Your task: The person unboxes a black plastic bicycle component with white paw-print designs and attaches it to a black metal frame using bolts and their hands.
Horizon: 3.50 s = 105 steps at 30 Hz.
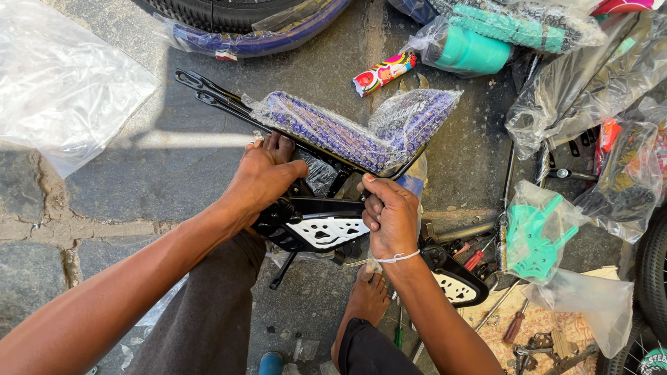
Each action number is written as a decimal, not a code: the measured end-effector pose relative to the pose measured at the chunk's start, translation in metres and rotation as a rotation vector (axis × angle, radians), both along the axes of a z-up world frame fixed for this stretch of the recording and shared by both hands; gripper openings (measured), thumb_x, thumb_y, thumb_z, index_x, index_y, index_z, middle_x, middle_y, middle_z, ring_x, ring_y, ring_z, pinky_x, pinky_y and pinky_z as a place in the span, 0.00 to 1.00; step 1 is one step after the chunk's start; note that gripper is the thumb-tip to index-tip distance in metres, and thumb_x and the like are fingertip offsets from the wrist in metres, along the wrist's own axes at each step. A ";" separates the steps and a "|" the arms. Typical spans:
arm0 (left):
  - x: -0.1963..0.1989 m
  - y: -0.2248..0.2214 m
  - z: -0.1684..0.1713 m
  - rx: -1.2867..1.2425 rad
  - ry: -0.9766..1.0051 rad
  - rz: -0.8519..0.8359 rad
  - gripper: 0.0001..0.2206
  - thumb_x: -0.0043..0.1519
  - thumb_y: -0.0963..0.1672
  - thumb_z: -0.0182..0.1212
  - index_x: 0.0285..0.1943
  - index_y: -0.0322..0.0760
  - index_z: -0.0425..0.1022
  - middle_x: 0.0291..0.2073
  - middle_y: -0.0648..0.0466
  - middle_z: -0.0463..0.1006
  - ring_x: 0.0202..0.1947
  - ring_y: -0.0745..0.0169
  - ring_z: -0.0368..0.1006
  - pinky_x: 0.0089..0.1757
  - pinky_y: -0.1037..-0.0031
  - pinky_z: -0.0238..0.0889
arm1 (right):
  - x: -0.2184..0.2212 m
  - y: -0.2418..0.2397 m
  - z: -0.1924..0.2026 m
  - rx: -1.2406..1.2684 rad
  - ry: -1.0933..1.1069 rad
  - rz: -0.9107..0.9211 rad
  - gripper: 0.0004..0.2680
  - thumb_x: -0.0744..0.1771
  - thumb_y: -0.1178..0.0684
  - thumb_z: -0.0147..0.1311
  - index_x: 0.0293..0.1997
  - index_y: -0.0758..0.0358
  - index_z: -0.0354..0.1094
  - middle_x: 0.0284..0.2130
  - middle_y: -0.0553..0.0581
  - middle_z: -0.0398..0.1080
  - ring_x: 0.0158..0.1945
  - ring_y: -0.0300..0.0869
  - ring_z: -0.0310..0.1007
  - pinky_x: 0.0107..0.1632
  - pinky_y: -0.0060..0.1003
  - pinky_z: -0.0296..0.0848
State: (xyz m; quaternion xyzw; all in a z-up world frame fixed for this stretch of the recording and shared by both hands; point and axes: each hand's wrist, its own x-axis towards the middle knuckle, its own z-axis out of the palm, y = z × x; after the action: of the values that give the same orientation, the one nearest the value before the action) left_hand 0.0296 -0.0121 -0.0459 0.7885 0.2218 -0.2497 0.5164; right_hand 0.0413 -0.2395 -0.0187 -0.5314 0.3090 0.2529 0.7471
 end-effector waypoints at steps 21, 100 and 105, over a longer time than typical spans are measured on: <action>-0.013 0.012 0.005 0.257 -0.141 -0.394 0.25 0.64 0.54 0.58 0.59 0.30 0.73 0.78 0.37 0.44 0.79 0.37 0.34 0.70 0.60 0.27 | -0.002 0.001 0.002 0.016 -0.018 -0.027 0.06 0.66 0.57 0.58 0.31 0.71 0.72 0.13 0.43 0.54 0.15 0.29 0.48 0.18 0.26 0.48; 0.069 0.008 0.029 0.342 -0.244 -0.242 0.17 0.62 0.49 0.64 0.34 0.27 0.80 0.29 0.32 0.78 0.33 0.32 0.77 0.39 0.51 0.67 | 0.029 0.004 -0.053 -0.968 -0.449 0.552 0.23 0.66 0.36 0.59 0.17 0.69 0.67 0.10 0.63 0.61 0.15 0.48 0.58 0.25 0.47 0.59; 0.056 0.014 0.033 0.325 -0.079 -0.276 0.21 0.62 0.54 0.64 0.33 0.30 0.81 0.25 0.36 0.79 0.29 0.38 0.77 0.36 0.54 0.66 | 0.031 -0.003 -0.054 -1.007 -0.453 0.586 0.24 0.66 0.34 0.59 0.16 0.68 0.66 0.11 0.63 0.61 0.16 0.53 0.59 0.25 0.48 0.59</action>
State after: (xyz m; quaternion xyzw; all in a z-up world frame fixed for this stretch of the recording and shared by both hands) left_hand 0.0852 0.0018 -0.0128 0.8936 0.1286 -0.2477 0.3517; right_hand 0.0725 -0.2420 -0.0729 -0.9214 0.0655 0.1515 0.3517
